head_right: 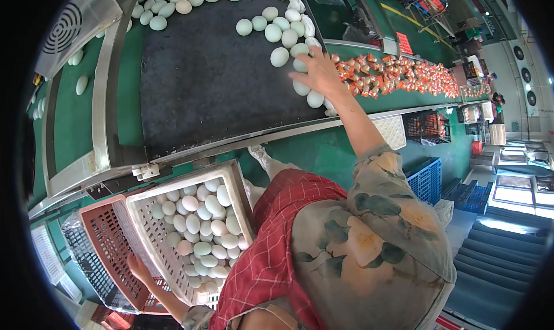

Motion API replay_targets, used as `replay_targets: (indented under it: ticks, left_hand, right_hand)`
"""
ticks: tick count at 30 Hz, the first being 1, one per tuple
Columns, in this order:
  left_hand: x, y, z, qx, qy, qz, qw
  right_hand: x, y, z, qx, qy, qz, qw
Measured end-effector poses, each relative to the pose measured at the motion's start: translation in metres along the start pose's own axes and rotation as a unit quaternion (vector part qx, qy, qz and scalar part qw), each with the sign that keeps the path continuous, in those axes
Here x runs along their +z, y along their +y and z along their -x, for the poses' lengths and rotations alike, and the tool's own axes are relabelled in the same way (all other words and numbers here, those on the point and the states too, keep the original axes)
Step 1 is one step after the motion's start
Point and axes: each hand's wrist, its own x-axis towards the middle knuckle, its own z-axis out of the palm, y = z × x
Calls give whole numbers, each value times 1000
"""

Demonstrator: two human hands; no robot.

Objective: The person sorts and gathers eggs from a metal tray and conveyor belt by hand, then places them into plastic crates.

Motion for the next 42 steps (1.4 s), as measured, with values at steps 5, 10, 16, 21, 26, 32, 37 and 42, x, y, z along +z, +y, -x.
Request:
replay_targets:
  ticks: [5,10,16,21,26,32,37,42]
  left_hand:
    - [30,244,28,141,152,77,975]
    - [168,450,53,140,-46,227,963]
    - [306,614,14,-60,-306,503,806]
    - [348,629,-13,-121,-420,568,698]
    - [336,624,-28,-186,-399,585,681]
    - [350,616,-36,-153,-417,559,700]
    - [357,620,-33,-224,-406,612,641]
    - [353,620,-30,-122,-497,519,685]
  right_hand:
    - [16,1,-47,-96,-87,-92,987]
    - [21,-18,-75,-124,-182,-58,974]
    - [20,-35,-69,-187,-161,-326,913]
    - [6,-29,-83,-280,-183,-430,839]
    - [21,14,-180,-290,-12,-274,917]
    - [52,-13,-230,-273,-200,-66,939]
    - [6,-33,-160,-282,-167,-309,893]
    - [-2,-20,-137,-306,-245,-398,830]
